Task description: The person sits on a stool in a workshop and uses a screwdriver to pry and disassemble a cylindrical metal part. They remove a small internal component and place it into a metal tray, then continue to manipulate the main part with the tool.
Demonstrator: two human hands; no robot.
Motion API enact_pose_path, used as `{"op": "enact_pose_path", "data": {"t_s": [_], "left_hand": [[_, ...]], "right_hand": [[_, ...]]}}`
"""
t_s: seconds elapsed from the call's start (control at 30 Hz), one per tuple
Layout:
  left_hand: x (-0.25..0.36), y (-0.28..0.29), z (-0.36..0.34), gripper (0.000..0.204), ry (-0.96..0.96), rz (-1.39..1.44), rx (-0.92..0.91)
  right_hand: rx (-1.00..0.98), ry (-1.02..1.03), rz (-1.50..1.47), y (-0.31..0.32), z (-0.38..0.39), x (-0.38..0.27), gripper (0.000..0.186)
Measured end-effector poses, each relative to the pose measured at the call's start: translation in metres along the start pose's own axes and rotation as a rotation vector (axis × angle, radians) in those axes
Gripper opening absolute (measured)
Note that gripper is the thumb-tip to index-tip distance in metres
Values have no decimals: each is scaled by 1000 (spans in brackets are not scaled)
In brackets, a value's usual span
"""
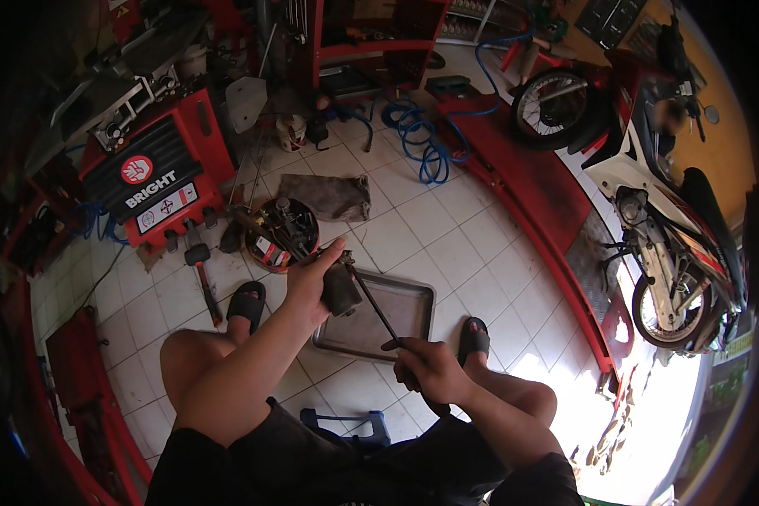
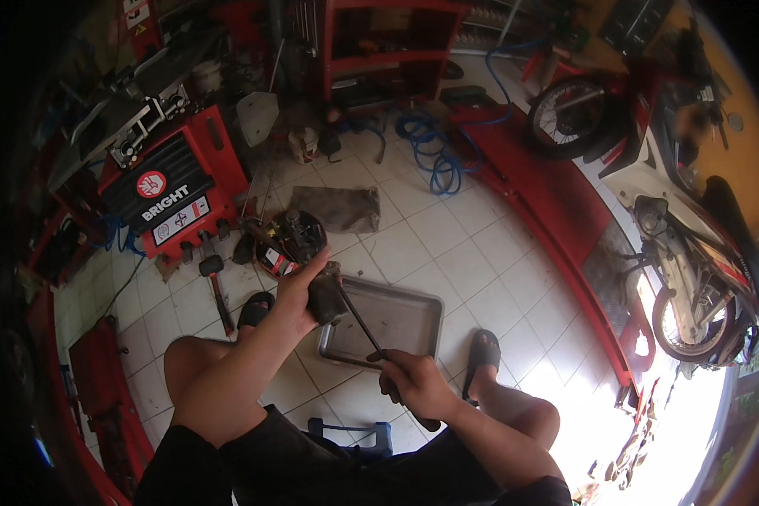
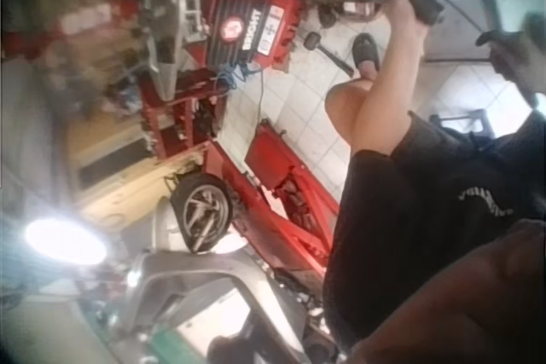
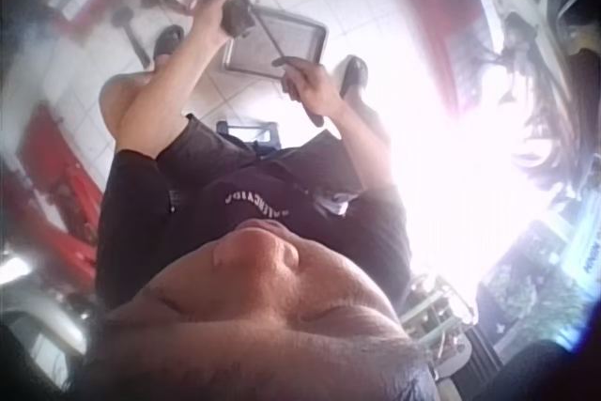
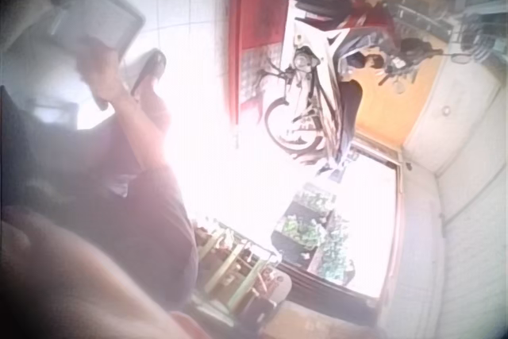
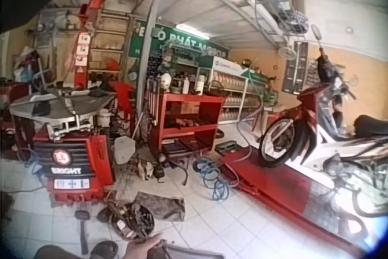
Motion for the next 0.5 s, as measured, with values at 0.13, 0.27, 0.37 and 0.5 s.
{"op": "enact_pose_path", "data": {"t_s": [0.13, 0.27, 0.37, 0.5], "left_hand": [[0, -1, 3, 35, 9, 9, -2], [1, -1, 5, 35, -6, 1, -31], [1, -3, 7, 36, -35, 17, -33], [1, -3, 6, 37, -28, 44, -17]], "right_hand": [[-18, 23, 66, -1, -4, -2, 27], [-60, -9, 78, -3, -7, 0, 30], [-28, -31, 76, -4, -8, 0, 29], [-12, -51, 56, -5, -10, 0, 27]]}}
Point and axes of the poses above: each hand's wrist, its own z-axis away from the middle knuckle, its own y-axis out of the back of the hand, x = y × z, the point moved 4 cm from there along -z, towards the middle knuckle, and after that the axes turned 1 degree about -x, right-handed, at the moved point
